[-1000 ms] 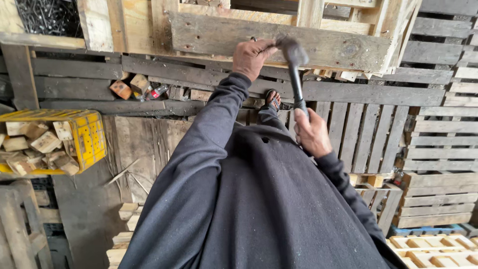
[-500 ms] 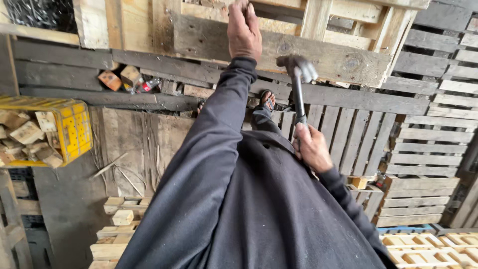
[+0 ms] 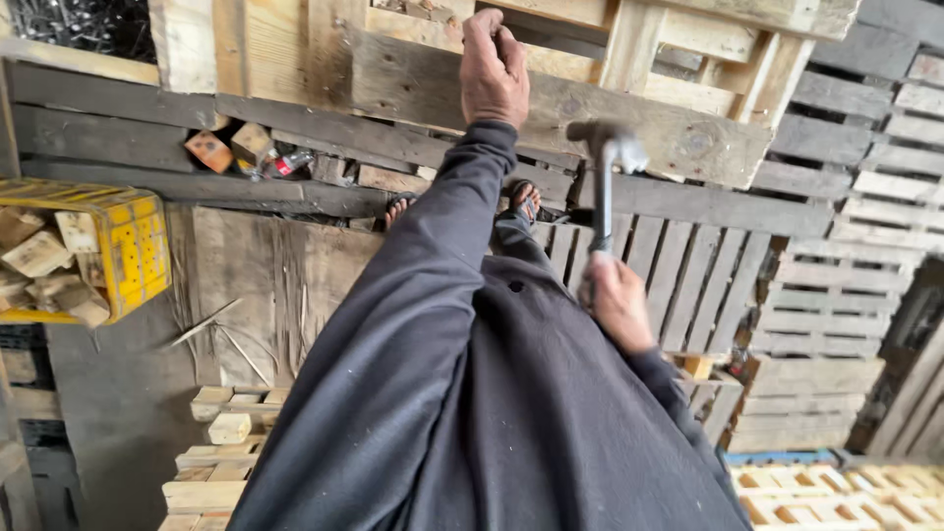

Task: The person uses a hammer to drive nails into small wooden blocks and attaches them to a wooden pallet. They repeatedly position blocks, align them, and hammer nails to secure the pieces together.

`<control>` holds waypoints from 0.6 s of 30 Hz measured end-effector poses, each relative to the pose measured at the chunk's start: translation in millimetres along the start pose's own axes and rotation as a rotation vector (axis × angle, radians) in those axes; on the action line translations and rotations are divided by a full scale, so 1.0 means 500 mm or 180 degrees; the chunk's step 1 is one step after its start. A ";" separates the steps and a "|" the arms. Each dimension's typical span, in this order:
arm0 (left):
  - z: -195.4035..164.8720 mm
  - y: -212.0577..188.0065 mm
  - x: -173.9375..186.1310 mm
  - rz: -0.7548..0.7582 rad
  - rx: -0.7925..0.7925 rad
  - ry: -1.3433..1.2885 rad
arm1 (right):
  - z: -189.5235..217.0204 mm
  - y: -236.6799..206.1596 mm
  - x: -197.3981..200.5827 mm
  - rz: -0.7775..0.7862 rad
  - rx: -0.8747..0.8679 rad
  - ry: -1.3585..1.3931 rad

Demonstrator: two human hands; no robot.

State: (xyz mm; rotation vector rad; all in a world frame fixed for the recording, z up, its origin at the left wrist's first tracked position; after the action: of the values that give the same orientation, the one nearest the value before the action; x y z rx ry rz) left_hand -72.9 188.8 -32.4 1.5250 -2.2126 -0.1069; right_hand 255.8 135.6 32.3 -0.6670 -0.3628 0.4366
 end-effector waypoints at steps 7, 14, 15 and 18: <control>0.019 -0.004 -0.010 -0.0104 0.0135 -0.0349 | 0.375 -0.216 0.203 0.0176 0.4216 0.0955; 0.014 -0.002 -0.013 -0.0169 0.0094 -0.0217 | 0.004 0.012 -0.033 0.0201 -0.0095 -0.0429; 0.003 0.003 -0.003 -0.0269 -0.0102 -0.0170 | -0.012 0.013 -0.011 0.0093 -0.0046 -0.0258; 0.016 0.009 -0.007 0.0077 0.0192 -0.0053 | 0.048 -0.023 0.076 -0.0163 0.0733 -0.0055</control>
State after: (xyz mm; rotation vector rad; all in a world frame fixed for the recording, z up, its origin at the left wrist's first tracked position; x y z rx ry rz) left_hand -78.9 192.2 -39.2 1.5338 -2.2657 -0.0459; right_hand 280.5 158.7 64.1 -0.4293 -0.3393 0.4279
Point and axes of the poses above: each hand's wrist, its own y-axis towards the middle knuckle, its own x-axis out of the back of the hand, z = x × y, the point moved 9 cm from there along y, towards the middle knuckle, and after that the axes turned 6 degrees about y, right-handed, at the moved point
